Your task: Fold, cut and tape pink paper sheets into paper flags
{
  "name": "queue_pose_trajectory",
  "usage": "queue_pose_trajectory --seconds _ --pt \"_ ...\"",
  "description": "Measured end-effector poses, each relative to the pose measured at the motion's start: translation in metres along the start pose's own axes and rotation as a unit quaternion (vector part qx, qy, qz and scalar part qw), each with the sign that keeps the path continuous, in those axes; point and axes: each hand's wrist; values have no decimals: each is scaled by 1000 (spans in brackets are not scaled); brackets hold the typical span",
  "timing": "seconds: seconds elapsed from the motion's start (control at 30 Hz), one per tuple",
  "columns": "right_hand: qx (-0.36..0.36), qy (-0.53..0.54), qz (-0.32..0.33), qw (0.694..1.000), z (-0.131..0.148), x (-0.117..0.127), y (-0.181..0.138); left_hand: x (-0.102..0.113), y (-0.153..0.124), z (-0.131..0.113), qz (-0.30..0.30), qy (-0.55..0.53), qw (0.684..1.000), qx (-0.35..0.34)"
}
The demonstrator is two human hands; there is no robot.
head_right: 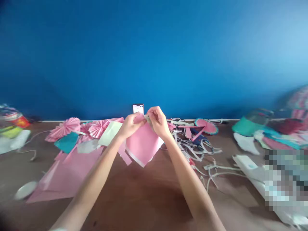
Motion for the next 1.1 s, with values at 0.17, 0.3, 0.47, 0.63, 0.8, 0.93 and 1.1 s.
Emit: queue_pose_trajectory --seconds 0.17,0.3,0.47,0.63,0.8,0.93,1.1 --pt "-28 28 11 999 -3 1 3 0 2 -3 -17 17 999 21" --pt "-53 47 54 996 -7 2 3 1 1 -4 -18 15 999 33" --pt "-48 -10 125 991 -2 14 5 2 2 -6 -37 -13 999 35" --pt "-30 -106 152 982 6 19 4 4 3 -4 -48 -32 997 47" --pt "2 -119 137 983 2 12 4 7 2 -1 34 -61 995 70" --pt "13 -135 132 982 0 12 4 10 2 0 63 -61 993 80" --pt "39 -144 113 982 -3 14 6 8 3 7 51 -97 990 91"
Point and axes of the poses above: each hand's wrist, its own y-axis towards the middle knuckle, its own x-axis out of the back of the hand, z = x × y, and after that the axes turned 7 degrees about -y, right-handed
